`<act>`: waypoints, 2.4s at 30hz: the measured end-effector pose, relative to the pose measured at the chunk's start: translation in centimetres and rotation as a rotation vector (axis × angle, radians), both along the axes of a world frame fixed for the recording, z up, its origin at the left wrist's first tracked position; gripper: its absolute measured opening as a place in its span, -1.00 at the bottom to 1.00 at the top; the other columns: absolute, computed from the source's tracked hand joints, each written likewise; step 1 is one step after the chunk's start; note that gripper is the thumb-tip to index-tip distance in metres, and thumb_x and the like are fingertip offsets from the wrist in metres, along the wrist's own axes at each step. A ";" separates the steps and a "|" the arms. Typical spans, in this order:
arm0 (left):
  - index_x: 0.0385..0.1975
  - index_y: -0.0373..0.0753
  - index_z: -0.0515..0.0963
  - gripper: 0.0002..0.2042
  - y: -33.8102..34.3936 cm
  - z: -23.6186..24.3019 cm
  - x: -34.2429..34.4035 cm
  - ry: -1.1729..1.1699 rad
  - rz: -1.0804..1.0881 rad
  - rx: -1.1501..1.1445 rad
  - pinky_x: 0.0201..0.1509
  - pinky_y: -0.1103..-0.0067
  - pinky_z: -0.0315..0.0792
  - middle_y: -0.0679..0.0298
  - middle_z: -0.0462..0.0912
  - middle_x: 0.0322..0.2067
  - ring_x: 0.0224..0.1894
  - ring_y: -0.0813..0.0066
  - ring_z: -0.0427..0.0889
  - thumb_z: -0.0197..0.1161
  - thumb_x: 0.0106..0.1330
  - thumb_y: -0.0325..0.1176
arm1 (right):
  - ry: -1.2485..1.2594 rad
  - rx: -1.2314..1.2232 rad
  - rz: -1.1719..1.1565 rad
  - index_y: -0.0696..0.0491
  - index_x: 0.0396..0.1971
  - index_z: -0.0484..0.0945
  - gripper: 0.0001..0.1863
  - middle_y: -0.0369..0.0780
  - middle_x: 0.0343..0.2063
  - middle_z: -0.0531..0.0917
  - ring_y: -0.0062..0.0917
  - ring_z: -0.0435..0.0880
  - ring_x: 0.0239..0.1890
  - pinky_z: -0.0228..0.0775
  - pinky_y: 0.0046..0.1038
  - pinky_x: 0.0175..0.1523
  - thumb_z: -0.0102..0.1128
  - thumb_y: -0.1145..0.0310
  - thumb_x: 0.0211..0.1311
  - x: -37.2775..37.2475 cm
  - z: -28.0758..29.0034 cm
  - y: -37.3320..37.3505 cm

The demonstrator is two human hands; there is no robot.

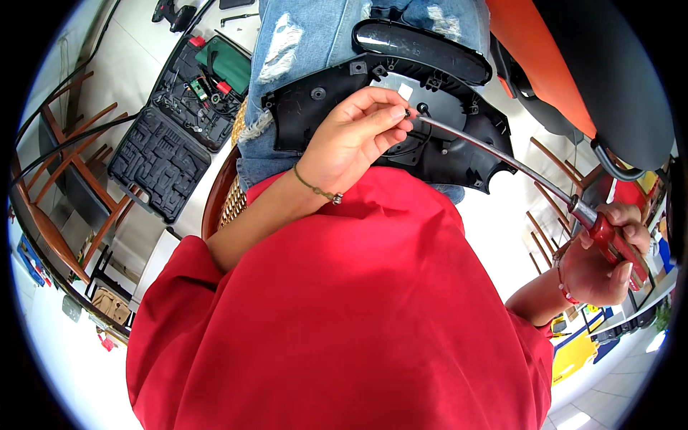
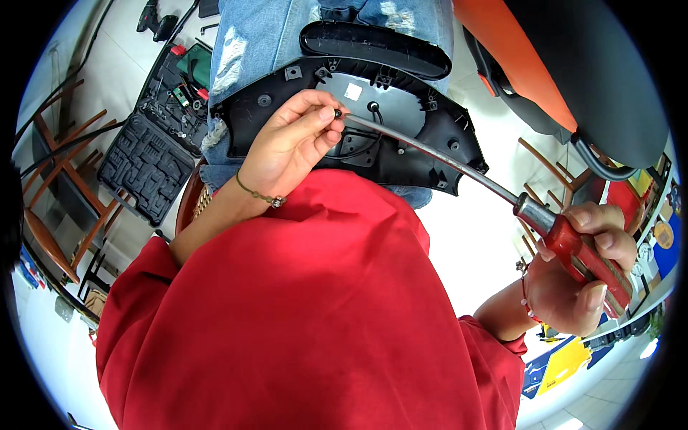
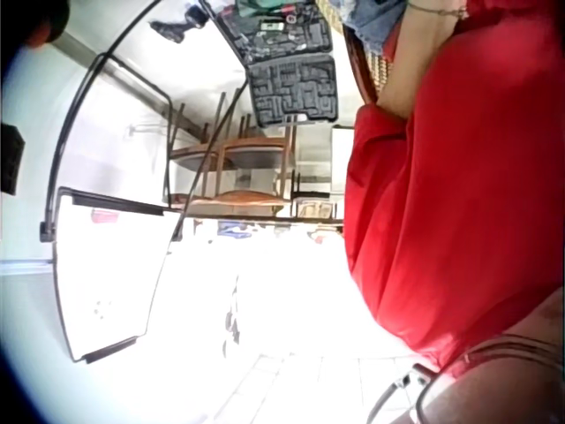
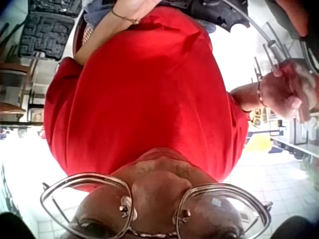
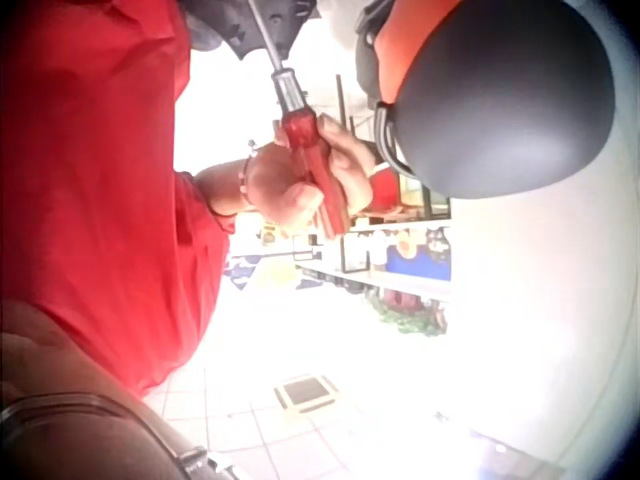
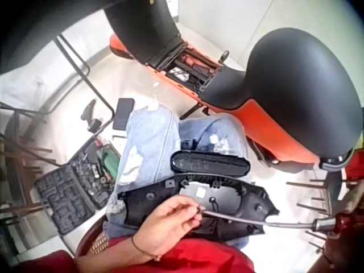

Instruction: The person inserts a digital speedometer display into a dashboard housing, secures it by driving screws with screwdrivers, and fits a plastic cover onto the housing.

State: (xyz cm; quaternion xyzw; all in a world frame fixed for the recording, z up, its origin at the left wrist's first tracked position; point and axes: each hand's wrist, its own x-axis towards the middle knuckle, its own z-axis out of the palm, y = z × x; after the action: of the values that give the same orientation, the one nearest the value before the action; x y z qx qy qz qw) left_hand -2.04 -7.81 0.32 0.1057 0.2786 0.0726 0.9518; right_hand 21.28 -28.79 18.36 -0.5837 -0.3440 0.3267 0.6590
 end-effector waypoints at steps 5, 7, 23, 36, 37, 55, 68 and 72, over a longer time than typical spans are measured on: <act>-0.09 -0.31 0.50 -0.88 0.0 -0.1 -0.4 -0.031 -0.009 -0.001 -0.05 0.67 0.52 0.25 0.58 -0.17 -0.17 0.60 0.58 0.10 0.45 -0.50 | -0.034 -0.028 -0.018 0.24 0.00 0.34 -0.51 0.12 -0.08 0.41 -0.27 0.58 -0.17 0.59 -0.46 -0.32 0.16 0.16 0.29 -0.3 -0.5 0.6; -0.09 -0.31 0.51 -0.87 0.1 0.0 -0.4 -0.040 -0.027 0.028 -0.05 0.65 0.52 0.27 0.59 -0.20 -0.17 0.60 0.59 0.10 0.45 -0.50 | -0.030 -0.035 -0.016 0.23 0.00 0.34 -0.51 0.12 -0.08 0.42 -0.27 0.58 -0.20 0.57 -0.47 -0.34 0.17 0.16 0.28 -0.4 -0.5 0.6; 0.06 -0.30 0.40 -0.77 0.5 0.3 -0.4 -0.078 -0.011 0.039 -0.05 0.65 0.50 0.18 0.58 -0.10 -0.16 0.61 0.57 0.05 0.44 -0.55 | 0.043 -0.045 -0.010 0.21 0.01 0.33 -0.53 0.08 -0.06 0.39 -0.31 0.56 -0.17 0.54 -0.48 -0.34 0.15 0.16 0.30 -0.2 -0.2 0.3; 0.07 -0.28 0.41 -0.76 0.2 0.0 -0.5 -0.113 -0.023 0.004 0.00 0.66 0.50 0.19 0.58 -0.11 -0.14 0.61 0.58 0.05 0.44 -0.53 | 0.041 -0.036 -0.018 0.24 0.03 0.33 -0.52 0.09 -0.07 0.40 -0.29 0.57 -0.18 0.58 -0.45 -0.33 0.13 0.18 0.31 -0.2 -0.2 0.2; 0.07 -0.27 0.41 -0.76 0.2 0.0 -0.4 -0.112 -0.020 -0.002 0.00 0.66 0.50 0.19 0.57 -0.11 -0.14 0.61 0.58 0.05 0.44 -0.53 | 0.039 -0.035 -0.019 0.24 0.02 0.33 -0.52 0.09 -0.07 0.40 -0.29 0.57 -0.18 0.58 -0.45 -0.33 0.12 0.18 0.31 -0.2 -0.2 0.2; 0.09 -0.27 0.39 -0.72 0.2 0.1 -0.4 -0.130 -0.023 0.000 0.02 0.64 0.48 0.20 0.57 -0.10 -0.11 0.57 0.56 0.06 0.41 -0.57 | 0.020 -0.001 -0.045 0.25 0.00 0.33 -0.52 0.10 -0.09 0.42 -0.27 0.59 -0.14 0.60 -0.46 -0.35 0.09 0.15 0.31 -0.4 -0.4 0.5; 0.07 -0.27 0.39 -0.73 0.2 -0.1 -0.3 -0.106 -0.001 0.034 0.02 0.64 0.47 0.21 0.55 -0.09 -0.12 0.57 0.55 0.07 0.40 -0.58 | 0.026 -0.059 -0.089 0.24 0.04 0.32 -0.53 0.11 -0.07 0.43 -0.26 0.64 -0.25 0.65 -0.47 -0.35 0.10 0.17 0.35 -0.8 -0.8 0.6; 0.07 -0.29 0.40 -0.75 -0.3 0.1 0.1 -0.058 0.074 -0.169 0.02 0.65 0.48 0.21 0.54 -0.10 -0.13 0.56 0.53 0.08 0.42 -0.55 | -0.123 -0.093 -0.032 0.24 0.01 0.33 -0.52 0.14 -0.10 0.44 -0.22 0.67 -0.25 0.70 -0.41 -0.26 0.10 0.12 0.35 -1.6 -0.7 1.2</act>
State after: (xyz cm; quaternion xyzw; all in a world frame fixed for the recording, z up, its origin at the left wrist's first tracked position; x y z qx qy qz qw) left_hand -1.98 -8.13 0.41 0.0127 0.2600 0.0872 0.9616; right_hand 19.71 -27.56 17.62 -0.6381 -0.3591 0.2951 0.6139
